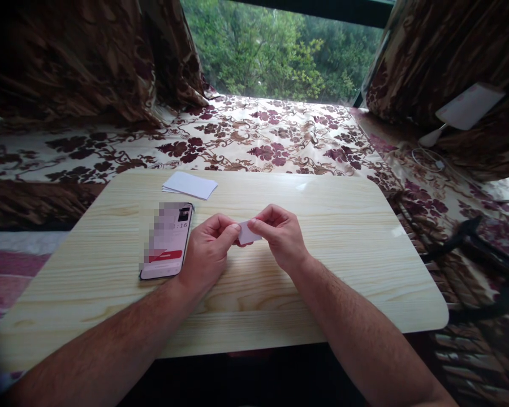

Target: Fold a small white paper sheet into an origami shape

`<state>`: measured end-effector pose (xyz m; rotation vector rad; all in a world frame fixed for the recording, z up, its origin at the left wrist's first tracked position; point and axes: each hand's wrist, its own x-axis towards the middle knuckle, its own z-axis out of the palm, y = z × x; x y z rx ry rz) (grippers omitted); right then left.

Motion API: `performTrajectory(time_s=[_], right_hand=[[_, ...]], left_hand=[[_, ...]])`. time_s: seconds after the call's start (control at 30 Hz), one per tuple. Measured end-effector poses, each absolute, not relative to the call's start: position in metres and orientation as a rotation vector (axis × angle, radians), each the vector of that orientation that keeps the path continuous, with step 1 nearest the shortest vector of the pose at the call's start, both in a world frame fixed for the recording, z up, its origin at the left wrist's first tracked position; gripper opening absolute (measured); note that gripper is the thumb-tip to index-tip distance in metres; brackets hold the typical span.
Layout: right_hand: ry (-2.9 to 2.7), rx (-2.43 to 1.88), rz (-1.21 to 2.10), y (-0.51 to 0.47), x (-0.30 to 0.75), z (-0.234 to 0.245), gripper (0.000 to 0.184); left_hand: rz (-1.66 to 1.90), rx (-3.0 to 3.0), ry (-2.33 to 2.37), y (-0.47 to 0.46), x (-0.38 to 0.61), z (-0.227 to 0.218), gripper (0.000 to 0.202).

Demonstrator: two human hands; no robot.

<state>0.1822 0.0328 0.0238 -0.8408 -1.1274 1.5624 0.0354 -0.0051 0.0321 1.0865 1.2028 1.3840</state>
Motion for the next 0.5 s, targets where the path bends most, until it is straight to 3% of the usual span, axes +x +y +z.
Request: performTrajectory(time_s=[0.5], right_hand=[[-1.428, -1.008, 1.370, 0.0374, 0.1880, 0.0259, 0.030]], left_hand=[[1.417, 1.057, 1.232, -0.0026, 0.0312, 0.0260, 0.015]])
